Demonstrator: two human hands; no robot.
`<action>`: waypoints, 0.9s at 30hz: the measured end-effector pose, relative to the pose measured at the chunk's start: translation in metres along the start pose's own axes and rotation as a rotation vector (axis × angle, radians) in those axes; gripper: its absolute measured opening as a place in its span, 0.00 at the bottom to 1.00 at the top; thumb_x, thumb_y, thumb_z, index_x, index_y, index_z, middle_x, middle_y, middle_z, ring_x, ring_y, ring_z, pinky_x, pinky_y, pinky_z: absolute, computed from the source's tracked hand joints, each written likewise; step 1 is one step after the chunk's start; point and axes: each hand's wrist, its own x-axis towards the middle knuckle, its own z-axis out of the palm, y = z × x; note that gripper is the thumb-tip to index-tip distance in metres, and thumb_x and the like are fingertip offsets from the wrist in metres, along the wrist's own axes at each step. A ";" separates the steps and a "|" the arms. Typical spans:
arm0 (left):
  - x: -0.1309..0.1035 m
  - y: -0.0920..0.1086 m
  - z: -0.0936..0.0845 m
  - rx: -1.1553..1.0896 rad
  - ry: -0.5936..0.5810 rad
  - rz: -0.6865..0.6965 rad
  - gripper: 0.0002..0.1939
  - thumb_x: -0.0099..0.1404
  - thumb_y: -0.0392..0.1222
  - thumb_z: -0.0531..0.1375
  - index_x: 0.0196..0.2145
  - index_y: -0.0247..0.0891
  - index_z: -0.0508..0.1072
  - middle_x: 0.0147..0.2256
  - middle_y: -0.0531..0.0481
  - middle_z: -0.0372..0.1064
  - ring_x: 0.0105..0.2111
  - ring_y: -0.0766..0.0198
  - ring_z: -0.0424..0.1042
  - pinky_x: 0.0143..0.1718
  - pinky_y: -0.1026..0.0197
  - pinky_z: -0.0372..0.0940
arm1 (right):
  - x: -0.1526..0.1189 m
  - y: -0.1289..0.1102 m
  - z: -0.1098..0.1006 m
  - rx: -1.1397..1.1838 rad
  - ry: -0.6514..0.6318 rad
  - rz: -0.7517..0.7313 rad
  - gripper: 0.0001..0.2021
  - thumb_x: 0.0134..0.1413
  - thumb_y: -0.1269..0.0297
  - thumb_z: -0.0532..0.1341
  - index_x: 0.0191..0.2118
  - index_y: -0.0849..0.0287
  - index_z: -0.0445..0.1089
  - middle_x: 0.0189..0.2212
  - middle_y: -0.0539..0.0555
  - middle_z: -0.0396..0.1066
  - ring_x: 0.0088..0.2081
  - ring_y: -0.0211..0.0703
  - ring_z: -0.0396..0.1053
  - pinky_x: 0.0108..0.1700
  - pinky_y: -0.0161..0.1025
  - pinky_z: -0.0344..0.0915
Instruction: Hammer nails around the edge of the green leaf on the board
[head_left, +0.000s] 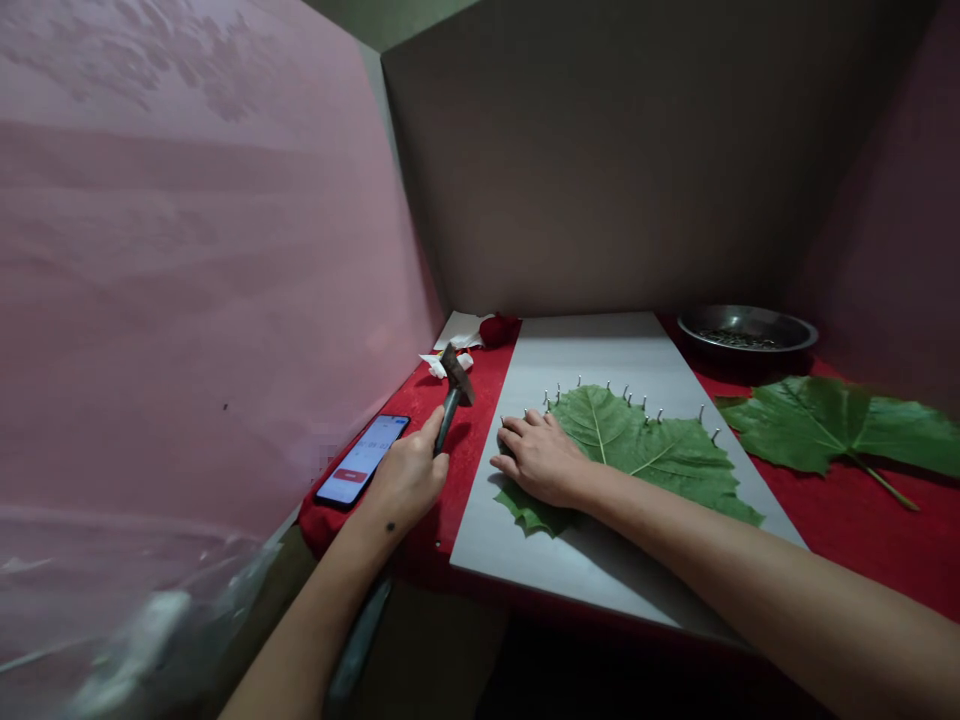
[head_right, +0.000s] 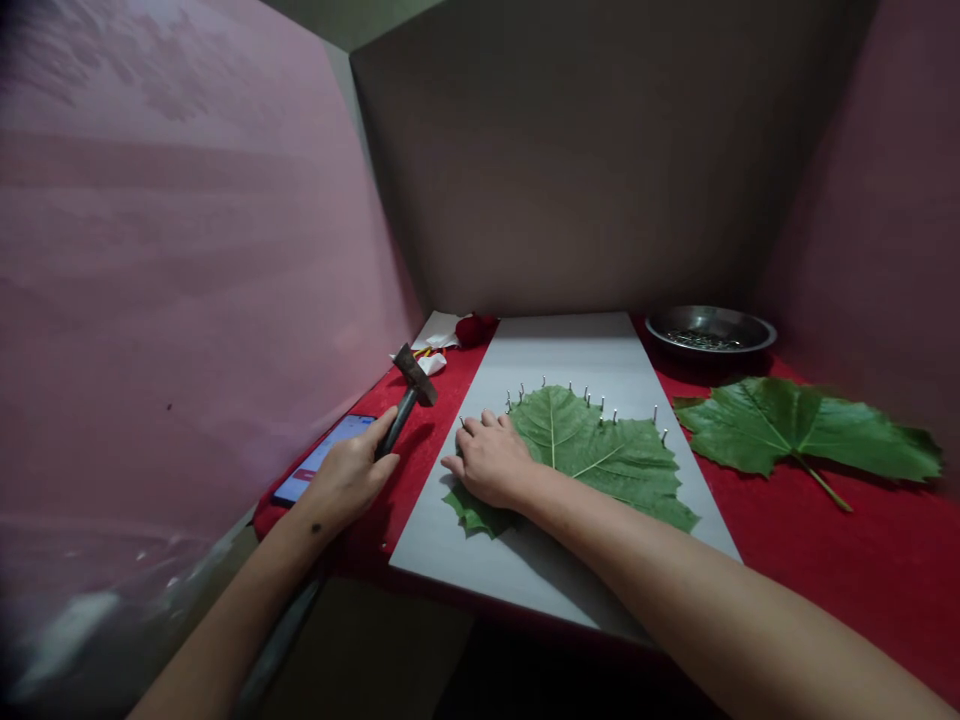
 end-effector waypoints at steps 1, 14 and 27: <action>0.001 -0.005 0.003 -0.016 -0.007 -0.014 0.30 0.57 0.34 0.51 0.59 0.35 0.59 0.33 0.42 0.75 0.34 0.53 0.73 0.37 0.56 0.62 | 0.000 0.000 -0.001 0.011 0.005 0.008 0.22 0.61 0.50 0.46 0.43 0.60 0.70 0.47 0.60 0.66 0.46 0.52 0.59 0.47 0.47 0.53; 0.002 -0.038 0.043 -0.545 0.027 -0.238 0.33 0.55 0.39 0.57 0.59 0.35 0.59 0.18 0.58 0.62 0.16 0.66 0.64 0.20 0.65 0.59 | 0.002 0.008 -0.024 0.155 0.039 0.037 0.17 0.62 0.56 0.50 0.38 0.60 0.72 0.39 0.58 0.68 0.41 0.43 0.62 0.46 0.40 0.56; -0.005 -0.025 0.041 -0.890 0.032 -0.354 0.35 0.53 0.38 0.58 0.59 0.29 0.57 0.12 0.62 0.58 0.10 0.70 0.58 0.12 0.69 0.55 | -0.053 0.094 -0.022 -0.051 -0.090 0.120 0.21 0.59 0.64 0.50 0.55 0.66 0.64 0.54 0.64 0.62 0.52 0.53 0.60 0.52 0.47 0.58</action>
